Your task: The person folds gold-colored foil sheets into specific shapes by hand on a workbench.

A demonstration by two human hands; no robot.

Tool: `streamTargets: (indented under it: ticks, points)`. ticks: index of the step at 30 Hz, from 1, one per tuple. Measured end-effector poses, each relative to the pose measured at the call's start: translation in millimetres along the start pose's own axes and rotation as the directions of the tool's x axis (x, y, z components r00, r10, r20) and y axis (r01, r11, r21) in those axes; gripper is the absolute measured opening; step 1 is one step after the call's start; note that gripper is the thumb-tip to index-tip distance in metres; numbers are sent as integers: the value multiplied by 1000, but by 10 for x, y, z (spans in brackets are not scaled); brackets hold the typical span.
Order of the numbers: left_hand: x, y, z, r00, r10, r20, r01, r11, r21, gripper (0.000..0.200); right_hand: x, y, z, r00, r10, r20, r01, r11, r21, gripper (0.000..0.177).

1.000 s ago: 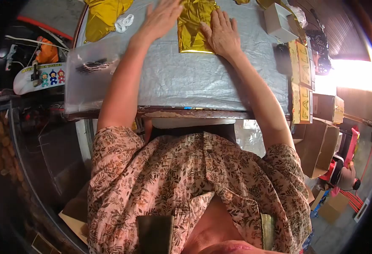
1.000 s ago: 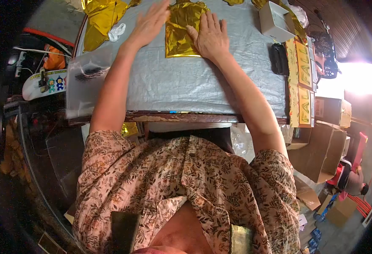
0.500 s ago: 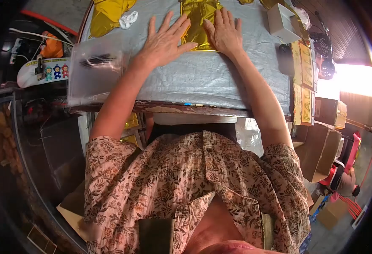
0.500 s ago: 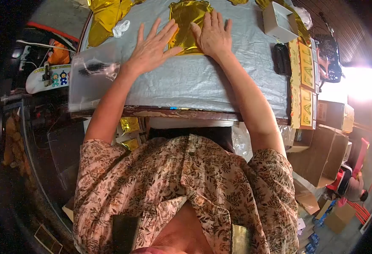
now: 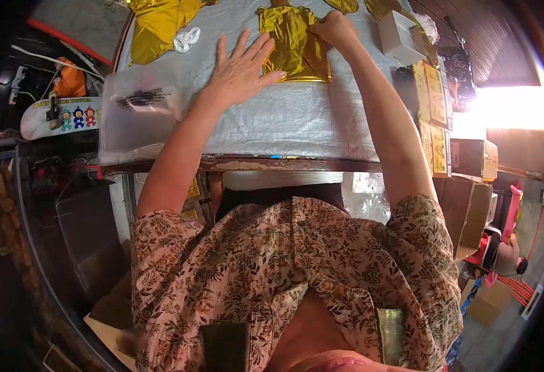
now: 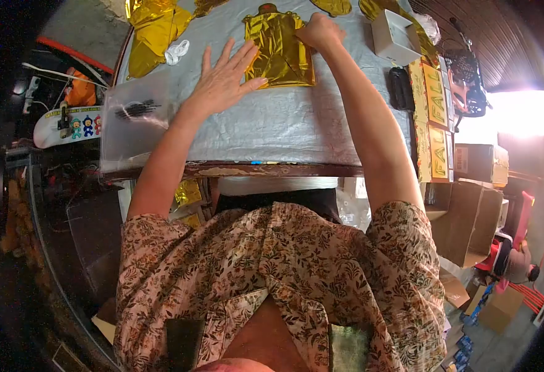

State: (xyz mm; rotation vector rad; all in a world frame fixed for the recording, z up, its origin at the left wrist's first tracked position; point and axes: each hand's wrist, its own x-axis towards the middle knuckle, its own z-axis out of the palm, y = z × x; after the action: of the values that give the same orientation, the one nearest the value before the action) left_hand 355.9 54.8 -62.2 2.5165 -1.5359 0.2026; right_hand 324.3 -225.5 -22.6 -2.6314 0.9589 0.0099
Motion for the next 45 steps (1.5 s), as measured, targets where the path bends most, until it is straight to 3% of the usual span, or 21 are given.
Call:
streamTargets:
  ticks: [4, 6, 7, 10, 12, 16, 18, 20, 22, 24, 26, 27, 28, 30, 31, 32, 34, 35, 37, 40, 45]
  points:
    - [6, 77, -161, 991, -54, 120, 52, 998, 22, 86, 234, 101, 87, 1000, 19, 19, -21, 995, 102, 48]
    - [2, 63, -104, 993, -54, 104, 54, 999, 5, 86, 102, 86, 23, 999, -51, 21, 37, 903, 429, 35]
    - [-3, 53, -67, 994, -53, 94, 54, 998, -11, 87, 28, 79, -46, 998, -54, 21, 40, 904, 425, 35]
    - [-9, 56, -103, 993, -51, 103, 54, 998, -29, 87, -71, 59, -232, 990, -51, 133, -32, 831, 556, 31]
    - [-7, 66, -119, 992, -57, 110, 61, 998, -31, 87, 141, 230, -142, 937, -109, 332, -172, 684, 709, 32]
    - [-5, 65, -132, 990, -65, 126, 70, 997, -43, 90, 131, 250, -135, 951, -66, 303, -173, 699, 694, 35]
    - [9, 53, -142, 993, -70, 92, 79, 992, -98, 93, 253, 332, 20, 944, -162, 287, -207, 386, 899, 21]
    - [80, 7, -148, 995, -79, 56, 87, 984, -153, 98, 133, 329, -183, 942, -214, 258, -153, 410, 899, 19]
    - [229, -83, -148, 903, -189, -386, -91, 793, -602, 116, -148, 237, -474, 938, -264, 227, -96, 430, 898, 18]
    - [370, -150, -228, 888, -311, -339, 14, 755, -655, 130, -379, 165, -680, 932, -355, 78, 77, 403, 912, 18]
    - [572, -246, -233, 921, -380, -82, 30, 279, -960, 137, -497, 173, -793, 908, -419, -1, 171, 369, 914, 19]
    - [612, -225, -287, 924, -371, -91, 11, 264, -964, 115, -569, 172, -853, 875, -478, -75, 259, 330, 908, 20]
    - [645, -242, -360, 925, -367, -96, 6, 267, -964, 115, -661, 169, -903, 875, -477, -82, 264, 328, 907, 20]
    - [666, -178, -669, 986, -167, 25, 54, 175, -983, 78, -942, 70, -1013, 848, -439, -296, 494, 455, 741, 21]
    - [722, -200, -539, 955, -218, -202, -126, 317, -940, 38, -1014, 110, -1004, 851, -431, -301, 492, 454, 743, 21]
    - [712, -166, -578, 958, -210, -195, -122, 316, -941, 38, -1081, 161, -968, 807, -447, -386, 576, 448, 684, 20]
    - [660, -147, -663, 827, -70, -558, -393, 636, -664, 28, -1102, 322, -810, 663, -554, -504, 729, 324, 603, 18]
    - [609, -201, -795, 795, 209, -569, -516, 727, -454, 28, -1174, 371, -794, 585, -635, -506, 802, 358, 478, 18]
    - [370, -122, -722, 828, 199, -524, -460, 776, -432, 31, -1357, 446, -681, 505, -727, -465, 861, 390, 325, 18]
    - [38, -44, -497, 883, 179, -433, -355, 859, -368, 40, -1479, 696, -252, 589, -724, -359, 788, 416, 454, 14]
    - [-341, 76, -471, 935, 101, -338, -224, 910, -347, 41, -1657, 789, -80, 610, -741, -280, 767, 462, 446, 13]
